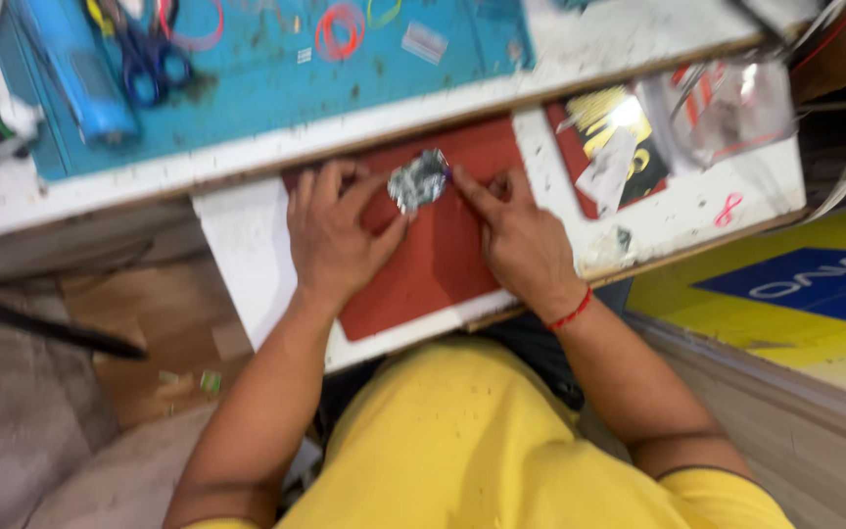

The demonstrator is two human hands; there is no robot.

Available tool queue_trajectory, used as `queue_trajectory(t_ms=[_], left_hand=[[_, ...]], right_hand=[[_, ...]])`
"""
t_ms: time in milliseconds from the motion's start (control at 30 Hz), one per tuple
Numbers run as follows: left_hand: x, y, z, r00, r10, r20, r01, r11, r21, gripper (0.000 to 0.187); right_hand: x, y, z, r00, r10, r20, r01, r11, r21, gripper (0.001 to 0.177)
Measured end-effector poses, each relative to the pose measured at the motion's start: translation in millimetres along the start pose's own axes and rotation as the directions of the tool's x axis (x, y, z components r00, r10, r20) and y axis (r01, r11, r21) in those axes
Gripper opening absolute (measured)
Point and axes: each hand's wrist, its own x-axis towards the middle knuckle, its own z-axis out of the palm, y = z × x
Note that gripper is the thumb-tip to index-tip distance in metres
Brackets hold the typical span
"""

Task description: The person uses a hot air gun to heat a small circuit board placed on a red mat. They then use a purple plastic tool to scrape and clean the surface of the board, focusing on the soldered areas.

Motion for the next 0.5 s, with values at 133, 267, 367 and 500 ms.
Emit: queue_trajectory(t_ms=[133,267,367,500], left_hand=[[3.1,0.5,-1.6,1.0,0.017,-0.023,-0.017,1.0,0.008,0.043],[3.7,1.2,-0.7,1.0,0.017,-0.01,-0.017,1.0,-0.017,0.043],[4.5,4.8,-1.0,1.0,0.019,-0.024,-0.019,1.0,0.023,0.042],[3.2,2.2,-0.9,1.0,0.021,-0.022,-0.021,1.0,-0.007,0.043]], right_hand=[[-8.4,-18.8,3.4,0.99,-0.044,0.133,0.041,0.999,0.025,0.064],[3.0,-1.8,-5.9,0.999,0.003,0.047,-0.001,0.999,-0.047,0.056],[1.4,-4.7,-1.8,0.997,-0.041,0.071,0.043,0.999,-0.019,0.059],[1.3,-1.6,-2.1,0.997,-0.003,0.072,0.004,1.0,-0.013,0.059]])
